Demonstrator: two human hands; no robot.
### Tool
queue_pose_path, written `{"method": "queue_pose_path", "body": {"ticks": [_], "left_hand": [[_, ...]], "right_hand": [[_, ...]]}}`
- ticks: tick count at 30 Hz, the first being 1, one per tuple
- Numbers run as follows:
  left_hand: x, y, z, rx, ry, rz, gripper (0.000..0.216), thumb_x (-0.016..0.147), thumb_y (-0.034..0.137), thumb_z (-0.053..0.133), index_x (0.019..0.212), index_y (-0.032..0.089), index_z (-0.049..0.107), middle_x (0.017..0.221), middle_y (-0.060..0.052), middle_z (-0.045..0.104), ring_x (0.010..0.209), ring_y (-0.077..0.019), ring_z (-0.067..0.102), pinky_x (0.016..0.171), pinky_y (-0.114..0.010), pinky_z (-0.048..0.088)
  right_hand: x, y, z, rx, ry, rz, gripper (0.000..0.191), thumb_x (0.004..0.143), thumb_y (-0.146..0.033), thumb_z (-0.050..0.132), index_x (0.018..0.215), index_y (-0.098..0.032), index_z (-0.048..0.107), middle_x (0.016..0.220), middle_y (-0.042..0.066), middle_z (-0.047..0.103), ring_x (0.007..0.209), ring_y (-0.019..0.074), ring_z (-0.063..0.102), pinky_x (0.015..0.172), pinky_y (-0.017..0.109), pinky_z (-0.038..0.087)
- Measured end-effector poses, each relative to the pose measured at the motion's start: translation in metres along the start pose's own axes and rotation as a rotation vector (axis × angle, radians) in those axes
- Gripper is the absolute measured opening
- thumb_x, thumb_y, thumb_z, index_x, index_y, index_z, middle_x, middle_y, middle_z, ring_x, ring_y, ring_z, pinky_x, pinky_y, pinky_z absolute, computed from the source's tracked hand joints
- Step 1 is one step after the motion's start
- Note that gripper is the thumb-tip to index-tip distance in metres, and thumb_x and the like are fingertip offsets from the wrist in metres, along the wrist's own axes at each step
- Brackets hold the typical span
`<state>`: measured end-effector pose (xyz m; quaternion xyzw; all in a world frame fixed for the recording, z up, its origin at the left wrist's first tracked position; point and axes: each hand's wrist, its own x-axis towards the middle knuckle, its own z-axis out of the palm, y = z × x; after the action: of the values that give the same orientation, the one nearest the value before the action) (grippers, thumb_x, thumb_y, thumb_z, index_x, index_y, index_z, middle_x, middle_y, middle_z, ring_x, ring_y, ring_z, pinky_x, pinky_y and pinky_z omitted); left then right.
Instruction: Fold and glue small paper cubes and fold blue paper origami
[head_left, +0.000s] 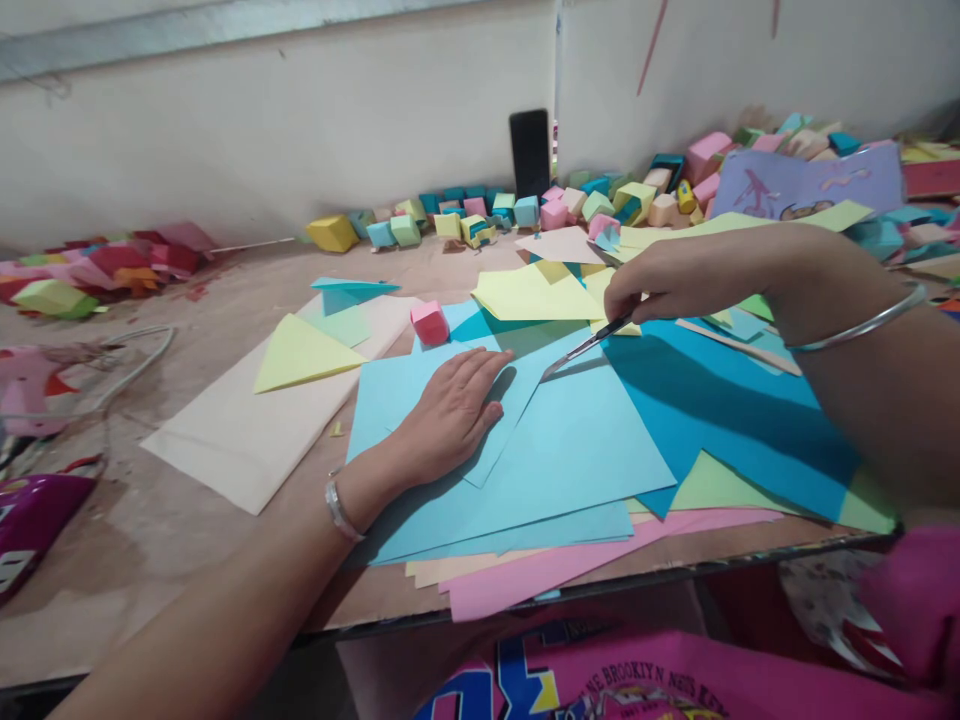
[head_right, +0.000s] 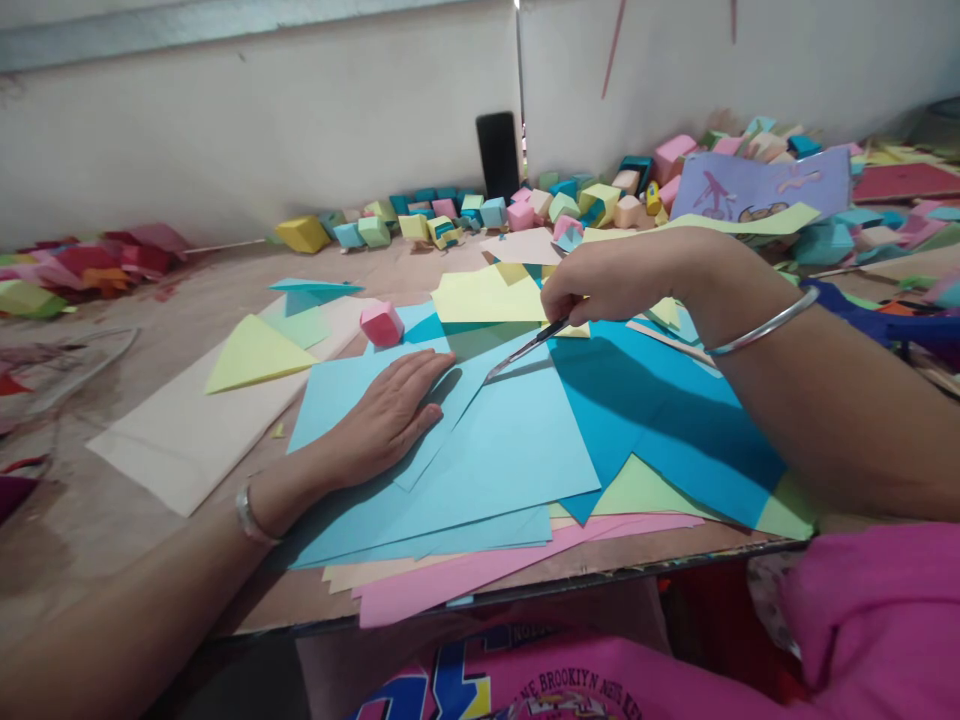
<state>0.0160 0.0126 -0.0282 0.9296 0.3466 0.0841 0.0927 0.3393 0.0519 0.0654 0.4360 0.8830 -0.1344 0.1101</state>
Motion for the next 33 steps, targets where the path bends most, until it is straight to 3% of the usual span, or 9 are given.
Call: {"method": "queue_pose_path", "body": {"ticks": [10, 19, 24, 33], "left_hand": [[0.003, -0.002, 0.003, 0.003, -0.002, 0.066, 0.053, 0.100, 0.026, 0.034, 0.152, 0.028, 0.025, 0.156, -0.001, 0.037, 0.147, -0.0269, 0.023, 0.116, -0.051, 0.028], [0.004, -0.002, 0.001, -0.013, 0.035, 0.063, 0.052, 0.099, 0.027, 0.036, 0.150, 0.026, 0.030, 0.151, -0.006, 0.044, 0.141, -0.0281, 0.033, 0.114, -0.051, 0.031], [0.005, -0.001, 0.001, -0.019, 0.037, 0.069, 0.052, 0.098, 0.025, 0.037, 0.150, 0.025, 0.031, 0.150, -0.006, 0.045, 0.139, -0.0277, 0.035, 0.114, -0.050, 0.031], [0.005, -0.002, 0.000, -0.006, 0.025, 0.085, 0.049, 0.099, 0.026, 0.036, 0.148, 0.020, 0.034, 0.150, -0.008, 0.044, 0.137, -0.0253, 0.037, 0.115, -0.047, 0.030]], "right_hand": [[0.000, 0.003, -0.001, 0.021, 0.005, -0.023, 0.026, 0.085, -0.036, 0.051, 0.099, -0.029, 0.072, 0.094, 0.003, 0.073, 0.080, 0.0226, 0.063, 0.063, 0.033, 0.043], [0.000, -0.001, -0.001, 0.052, -0.006, 0.001, 0.025, 0.084, -0.035, 0.054, 0.099, -0.030, 0.073, 0.095, 0.002, 0.074, 0.081, 0.0237, 0.064, 0.066, 0.034, 0.043], [0.003, -0.004, 0.004, 0.058, 0.022, -0.044, 0.025, 0.087, -0.029, 0.050, 0.100, -0.025, 0.071, 0.094, 0.004, 0.073, 0.080, 0.0194, 0.062, 0.069, 0.032, 0.041], [0.016, -0.011, 0.015, 0.100, -0.111, -0.122, 0.024, 0.084, -0.021, 0.048, 0.098, -0.021, 0.068, 0.088, 0.003, 0.071, 0.074, 0.0167, 0.061, 0.063, 0.027, 0.042]]}}
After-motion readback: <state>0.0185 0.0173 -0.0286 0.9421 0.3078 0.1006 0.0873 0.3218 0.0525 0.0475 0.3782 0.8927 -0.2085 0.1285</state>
